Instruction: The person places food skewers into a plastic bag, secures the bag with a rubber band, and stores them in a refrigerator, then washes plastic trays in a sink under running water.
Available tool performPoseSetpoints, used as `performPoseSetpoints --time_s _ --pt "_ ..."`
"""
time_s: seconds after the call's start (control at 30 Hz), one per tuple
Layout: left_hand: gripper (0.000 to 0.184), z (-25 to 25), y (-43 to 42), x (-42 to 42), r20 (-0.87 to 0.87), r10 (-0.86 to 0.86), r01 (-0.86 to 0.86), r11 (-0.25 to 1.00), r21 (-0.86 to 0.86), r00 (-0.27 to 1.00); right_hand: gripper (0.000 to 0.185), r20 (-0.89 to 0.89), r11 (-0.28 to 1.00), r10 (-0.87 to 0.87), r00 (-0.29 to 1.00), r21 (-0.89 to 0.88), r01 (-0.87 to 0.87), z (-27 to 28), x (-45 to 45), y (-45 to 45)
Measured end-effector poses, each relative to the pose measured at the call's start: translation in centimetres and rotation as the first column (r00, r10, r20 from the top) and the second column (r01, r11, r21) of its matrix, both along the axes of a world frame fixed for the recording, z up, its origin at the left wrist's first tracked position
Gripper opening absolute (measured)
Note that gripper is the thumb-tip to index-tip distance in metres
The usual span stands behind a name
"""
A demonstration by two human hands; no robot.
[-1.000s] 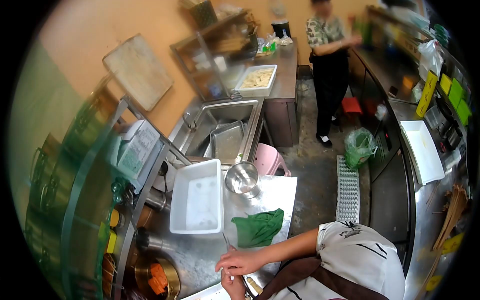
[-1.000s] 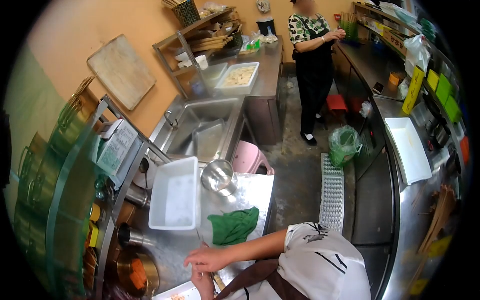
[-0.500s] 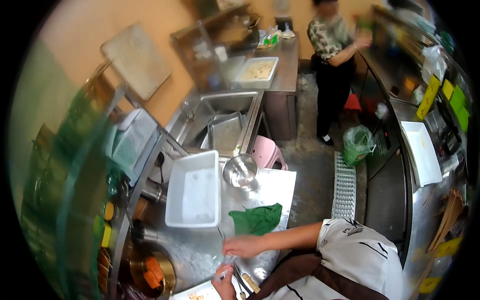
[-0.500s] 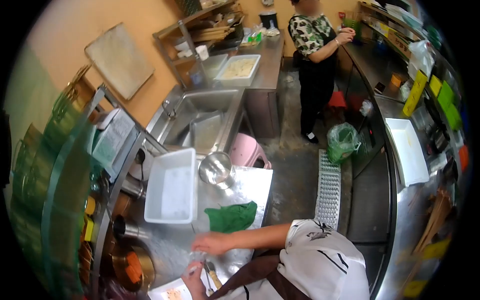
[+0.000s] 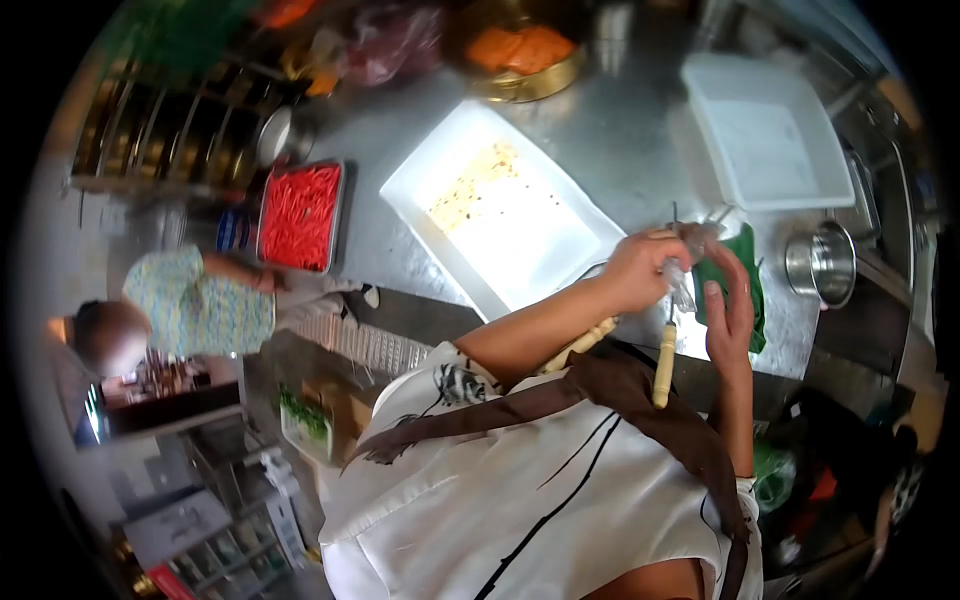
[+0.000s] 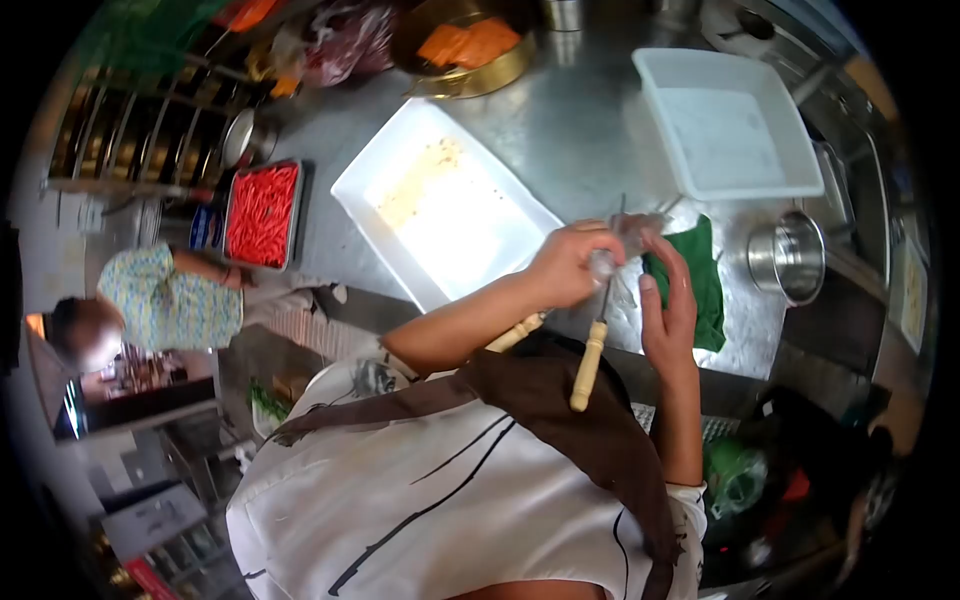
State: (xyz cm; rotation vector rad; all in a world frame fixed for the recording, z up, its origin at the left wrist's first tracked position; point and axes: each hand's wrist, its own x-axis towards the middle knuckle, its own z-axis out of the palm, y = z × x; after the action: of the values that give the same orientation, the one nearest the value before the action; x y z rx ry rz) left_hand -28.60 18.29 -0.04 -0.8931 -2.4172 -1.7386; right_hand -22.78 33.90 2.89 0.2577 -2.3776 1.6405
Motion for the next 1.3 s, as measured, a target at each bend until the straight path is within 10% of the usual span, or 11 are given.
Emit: performPoseSetpoints --time_s 0.27,0.5,0.63,0.97,1.07,1.17,1.3 --pt "0.023 0.7 -0.1 -1.2 -0.342 0.05 -0.051 0.999 0.004 0.938 0.034 0.256 0.946 0.146 0.956 -0.317 -0.059 -1.9 -3.8 -1.4" --pt "0.013 -0.1 -0.9 -1.2 -0.097 0.194 -0.19 0.981 0.047 0.976 0.04 0.334 0.835 0.379 0.863 -0.525 -0.163 -1.5 -5.0 0.0" --pt "0.009 -0.2 -1.4 -2.1 0.071 0.06 -0.067 0.992 0.109 0.996 0.033 0.215 0.987 0.155 0.964 -0.081 -0.14 -2.2 -4.8 -0.4" --pt "0.012 -2.1 -2.9 2.0 0.411 0.15 -0.22 0.967 0.128 0.899 0.021 -0.137 0.964 -0.071 0.988 0.245 0.104 -6.2 -3.2 -0.1" --pt "0.054 -2.2 -2.6 3.0 0.91 0.01 -0.197 0.977 0.079 0.414 0.024 -0.226 0.958 -0.189 0.956 0.169 0.23 -7.2 -3.0 -0.4" --pt "0.069 -2.4 -2.9 2.2 0.983 -0.179 0.067 0.981 0.182 -0.046 0.025 -0.251 0.954 -0.228 0.941 0.136 0.268 -7.9 -3.1 -0.7" --pt "0.057 -2.5 -1.3 1.7 0.991 -0.129 0.113 0.986 0.125 0.035 0.028 -0.087 0.985 -0.174 0.981 -0.017 0.173 -7.9 -2.7 -1.3"
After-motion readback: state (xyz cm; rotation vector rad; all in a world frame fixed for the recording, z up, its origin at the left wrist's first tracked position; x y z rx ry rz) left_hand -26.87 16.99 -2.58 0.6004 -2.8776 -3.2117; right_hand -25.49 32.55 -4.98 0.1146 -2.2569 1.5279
